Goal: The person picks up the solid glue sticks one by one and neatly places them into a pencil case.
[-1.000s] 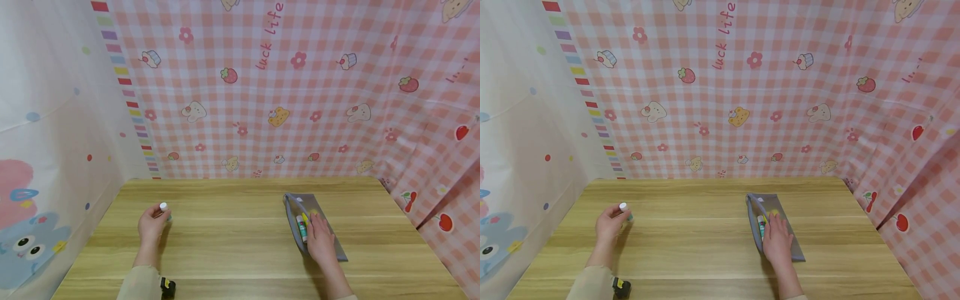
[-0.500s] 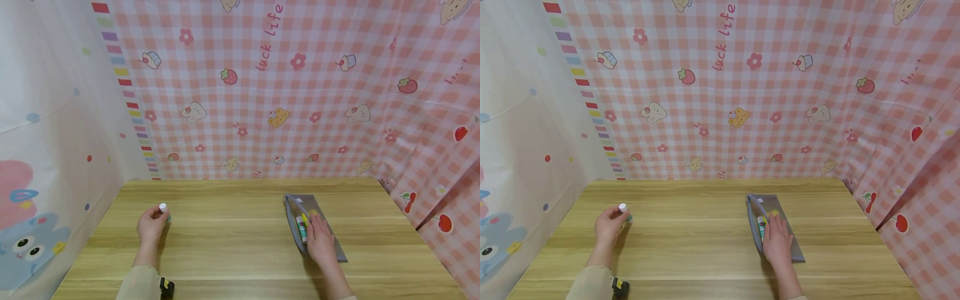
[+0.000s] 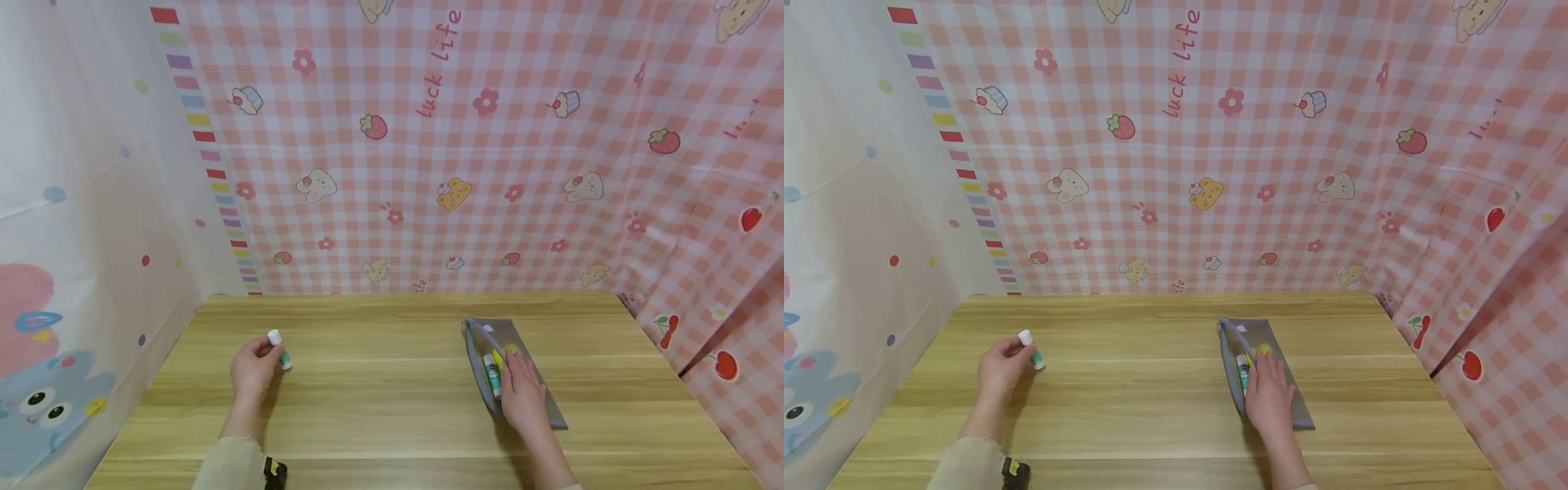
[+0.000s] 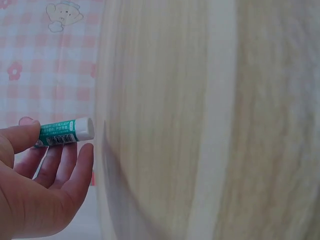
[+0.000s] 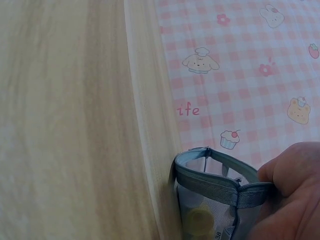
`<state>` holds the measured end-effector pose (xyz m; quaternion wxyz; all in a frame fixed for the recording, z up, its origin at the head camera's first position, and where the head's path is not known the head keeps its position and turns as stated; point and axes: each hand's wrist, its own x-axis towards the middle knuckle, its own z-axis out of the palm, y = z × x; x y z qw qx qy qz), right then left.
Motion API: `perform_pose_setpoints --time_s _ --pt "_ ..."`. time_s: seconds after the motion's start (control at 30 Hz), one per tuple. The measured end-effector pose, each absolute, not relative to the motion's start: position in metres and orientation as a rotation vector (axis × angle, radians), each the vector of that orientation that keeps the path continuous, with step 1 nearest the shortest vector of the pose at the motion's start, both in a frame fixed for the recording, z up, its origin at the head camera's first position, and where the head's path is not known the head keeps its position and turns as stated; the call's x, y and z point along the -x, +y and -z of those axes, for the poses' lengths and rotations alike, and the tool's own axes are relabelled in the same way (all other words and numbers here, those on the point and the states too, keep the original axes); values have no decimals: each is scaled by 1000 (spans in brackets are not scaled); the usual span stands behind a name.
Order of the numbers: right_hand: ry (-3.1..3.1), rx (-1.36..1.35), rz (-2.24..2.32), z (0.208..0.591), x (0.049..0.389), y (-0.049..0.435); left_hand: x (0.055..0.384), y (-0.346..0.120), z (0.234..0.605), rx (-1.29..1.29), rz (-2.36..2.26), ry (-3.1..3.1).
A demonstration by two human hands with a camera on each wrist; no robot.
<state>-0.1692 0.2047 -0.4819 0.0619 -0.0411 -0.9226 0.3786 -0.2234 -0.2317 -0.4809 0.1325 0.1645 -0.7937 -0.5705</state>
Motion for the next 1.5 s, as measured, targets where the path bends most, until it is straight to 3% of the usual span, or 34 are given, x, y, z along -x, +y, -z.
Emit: perform_pose_setpoints --time_s 1.5 --pt "-2782 125 -1155 482 170 206 226 -135 476 -230 2010 -2270"
